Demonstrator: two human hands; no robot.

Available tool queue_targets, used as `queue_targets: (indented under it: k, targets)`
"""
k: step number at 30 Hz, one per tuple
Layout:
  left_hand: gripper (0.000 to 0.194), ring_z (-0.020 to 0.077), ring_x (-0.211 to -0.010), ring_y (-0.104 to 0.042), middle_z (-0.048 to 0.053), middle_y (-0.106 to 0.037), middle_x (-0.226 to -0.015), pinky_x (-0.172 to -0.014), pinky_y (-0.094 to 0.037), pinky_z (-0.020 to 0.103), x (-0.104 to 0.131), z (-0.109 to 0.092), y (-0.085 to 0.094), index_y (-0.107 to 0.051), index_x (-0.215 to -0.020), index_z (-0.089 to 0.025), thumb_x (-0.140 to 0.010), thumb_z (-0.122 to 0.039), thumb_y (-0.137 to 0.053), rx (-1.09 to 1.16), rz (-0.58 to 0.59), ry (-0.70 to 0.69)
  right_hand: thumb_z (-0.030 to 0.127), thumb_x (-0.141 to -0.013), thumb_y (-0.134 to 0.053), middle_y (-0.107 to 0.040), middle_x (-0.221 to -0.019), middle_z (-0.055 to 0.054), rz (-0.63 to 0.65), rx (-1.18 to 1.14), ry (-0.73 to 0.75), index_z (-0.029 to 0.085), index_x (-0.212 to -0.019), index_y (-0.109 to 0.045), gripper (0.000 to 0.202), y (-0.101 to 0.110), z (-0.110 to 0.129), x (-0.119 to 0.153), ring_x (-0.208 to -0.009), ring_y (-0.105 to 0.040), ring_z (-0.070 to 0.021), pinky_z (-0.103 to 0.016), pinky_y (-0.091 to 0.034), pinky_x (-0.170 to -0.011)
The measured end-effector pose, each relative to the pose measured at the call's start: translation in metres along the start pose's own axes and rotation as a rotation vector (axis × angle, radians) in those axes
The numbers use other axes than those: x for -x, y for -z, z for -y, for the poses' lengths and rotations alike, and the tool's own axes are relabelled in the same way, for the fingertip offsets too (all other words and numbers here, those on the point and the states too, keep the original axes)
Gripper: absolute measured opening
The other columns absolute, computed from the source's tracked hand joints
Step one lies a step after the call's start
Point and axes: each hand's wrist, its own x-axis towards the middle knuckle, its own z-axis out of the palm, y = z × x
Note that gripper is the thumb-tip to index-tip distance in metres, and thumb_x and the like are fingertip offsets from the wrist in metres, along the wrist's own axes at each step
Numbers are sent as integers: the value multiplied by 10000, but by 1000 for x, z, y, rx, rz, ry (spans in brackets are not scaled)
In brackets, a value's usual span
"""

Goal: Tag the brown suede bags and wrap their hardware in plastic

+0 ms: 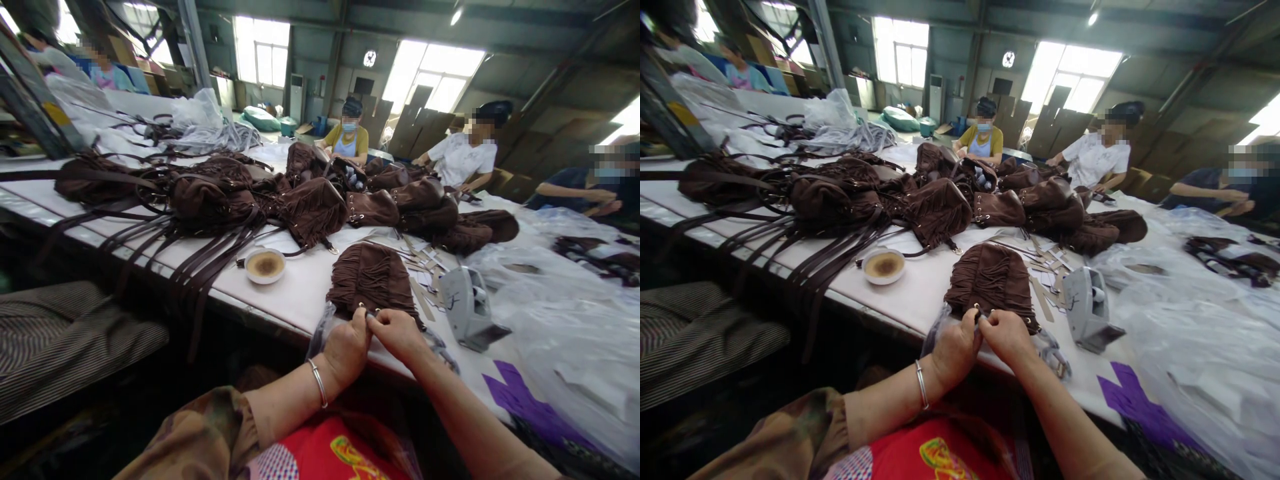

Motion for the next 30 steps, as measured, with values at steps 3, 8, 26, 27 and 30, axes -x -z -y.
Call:
queue_targets:
  k: [3,8,26,27,30]
  targets:
    - [409,265,-696,-654,164,-678,-790,-686,-495,360,-2,3,0,-613,-1079,-129,-1004,-398,-315,-28,36,-47,379,-805,-564,-649,-595,-26,2,-4,24,198,-540,-613,325,3,0,2,-621,-576,-172,-267,-334,-570]
    - [364,225,-785,-643,114,-680,-867,-745,-469,325,-6,2,4,-614,-913,-183,-1012,-344,-303,-17,53,-146,314,-837,-533,-748,-776,-44,41,-80,116,211,-720,-746,264,10,-4,13,-763,-657,-212,-284,-413,-690]
    - [262,146,-598,-619,41,-692,-705,-525,-469,223,-7,-18,9,-663,-861,-163,-897,-338,-472,591,140,236,289,-731,-660,-636,-551,14,-125,-436,-189,202,-765,-580,122,-14,-18,14,-525,-585,-153,-244,-400,-525]
    - [267,143,-585,-614,39,-689,-708,-507,-473,220,-6,-18,9,-667,-892,-162,-895,-351,-478,631,142,266,317,-732,-669,-634,-547,5,-118,-469,-211,201,-713,-581,147,-16,-19,14,-528,-580,-151,-243,-399,-523]
    - [327,131,-523,-592,22,-672,-688,-472,-495,225,-5,-17,7,-661,-1024,-159,-890,-412,-503,791,169,366,461,-736,-682,-612,-537,-6,-34,-711,-226,178,-643,-610,306,-20,-22,19,-482,-503,-120,-230,-345,-464]
